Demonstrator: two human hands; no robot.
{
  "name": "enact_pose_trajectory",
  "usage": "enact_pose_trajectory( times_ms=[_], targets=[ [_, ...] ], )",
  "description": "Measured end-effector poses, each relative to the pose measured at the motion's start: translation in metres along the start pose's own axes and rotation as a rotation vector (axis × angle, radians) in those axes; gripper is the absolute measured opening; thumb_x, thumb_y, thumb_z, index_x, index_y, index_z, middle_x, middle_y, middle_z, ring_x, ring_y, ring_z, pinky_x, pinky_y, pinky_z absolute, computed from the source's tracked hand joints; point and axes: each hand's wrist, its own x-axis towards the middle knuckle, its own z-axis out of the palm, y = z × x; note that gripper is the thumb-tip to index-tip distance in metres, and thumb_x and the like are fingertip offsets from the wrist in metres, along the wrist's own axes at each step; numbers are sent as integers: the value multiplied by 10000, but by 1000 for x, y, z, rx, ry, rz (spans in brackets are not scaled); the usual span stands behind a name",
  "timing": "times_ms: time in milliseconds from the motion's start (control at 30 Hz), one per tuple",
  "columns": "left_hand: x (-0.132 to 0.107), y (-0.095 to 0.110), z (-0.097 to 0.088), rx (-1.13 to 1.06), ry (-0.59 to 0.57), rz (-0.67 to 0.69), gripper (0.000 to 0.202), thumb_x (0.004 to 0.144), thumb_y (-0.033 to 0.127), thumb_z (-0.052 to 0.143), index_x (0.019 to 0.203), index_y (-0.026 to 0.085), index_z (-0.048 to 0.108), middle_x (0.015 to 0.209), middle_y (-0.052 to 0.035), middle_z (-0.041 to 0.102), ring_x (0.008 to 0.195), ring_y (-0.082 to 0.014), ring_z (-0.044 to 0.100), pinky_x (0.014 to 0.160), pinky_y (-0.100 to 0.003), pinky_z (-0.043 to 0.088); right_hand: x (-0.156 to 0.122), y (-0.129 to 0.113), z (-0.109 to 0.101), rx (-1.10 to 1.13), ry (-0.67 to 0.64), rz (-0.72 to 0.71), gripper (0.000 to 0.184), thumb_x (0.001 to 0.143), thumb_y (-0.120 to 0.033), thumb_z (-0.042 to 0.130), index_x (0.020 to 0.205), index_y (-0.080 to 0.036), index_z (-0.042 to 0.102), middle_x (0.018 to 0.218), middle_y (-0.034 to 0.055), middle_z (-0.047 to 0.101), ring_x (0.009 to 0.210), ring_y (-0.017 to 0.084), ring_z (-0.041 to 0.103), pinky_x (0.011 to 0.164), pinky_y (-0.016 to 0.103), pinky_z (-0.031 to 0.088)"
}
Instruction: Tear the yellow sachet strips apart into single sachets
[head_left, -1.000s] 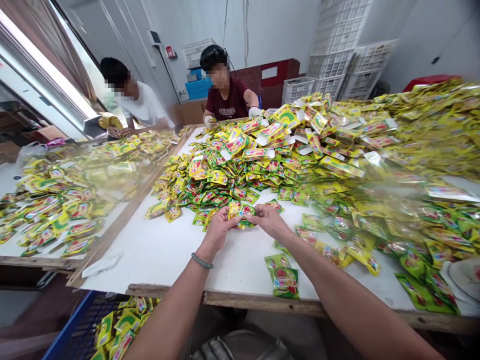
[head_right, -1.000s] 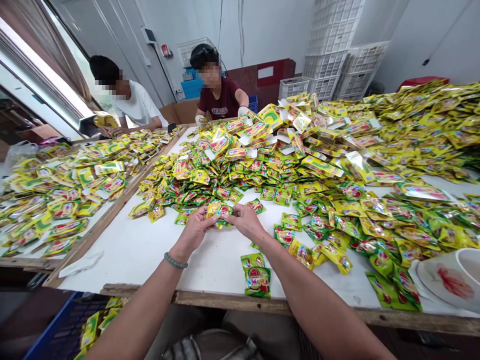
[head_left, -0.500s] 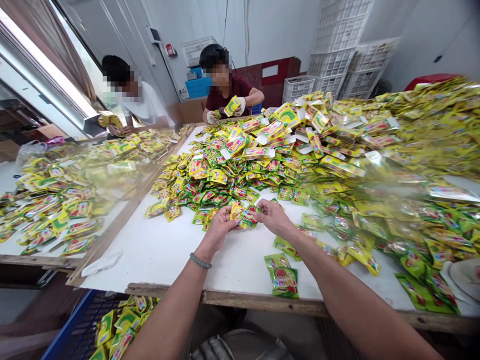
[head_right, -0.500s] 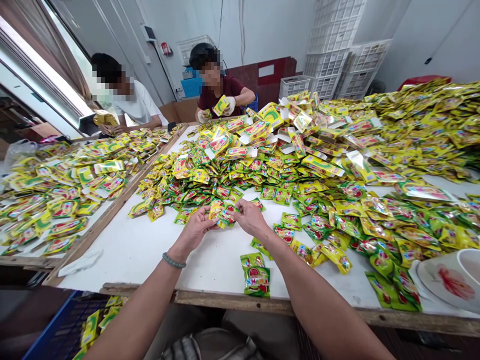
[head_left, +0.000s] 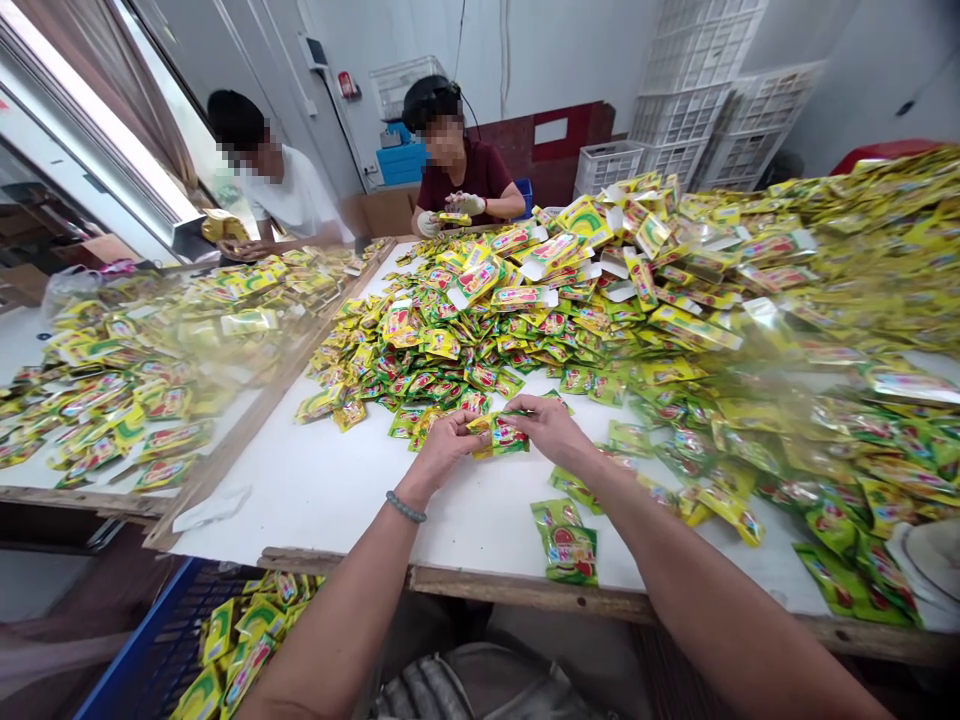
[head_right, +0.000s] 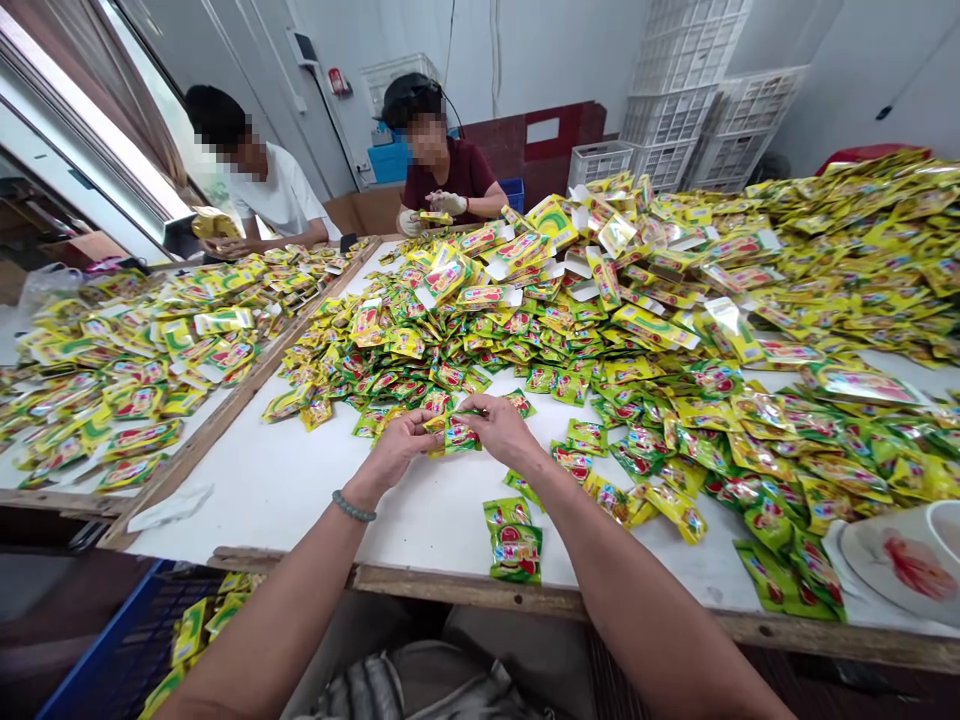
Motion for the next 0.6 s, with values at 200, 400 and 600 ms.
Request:
enact_pose_trajectory(
  times_ms=[200,400,600],
  targets=[
    [-5,4,4,-242,-105,-11,298,547,254,816,792,139,690,658,19,628,593,-89,526,587,-210,397,-3,-2,7,-294,101,-227,87,780,-247,619,766,-194,687,729,20,591,709,156,532,680,284,395],
    [-3,-1,9,-151,-14,57,386,521,292,878,813,142,675,628,20,635,579,-96,535,603,-218,400,-1,6,11,-161,168,-52,178,788,-355,622,801,-179,602,621,-34,507,583,122,455,564,247,366],
    [-1,5,13,-24,29,142,341,556,353,853,770,144,689,632,19,629,579,-102,525,587,-225,405,0,9,0,-9,-57,100,366,766,-512,641,853,-157,666,733,17,644,623,134,553,546,238,411]
  ],
)
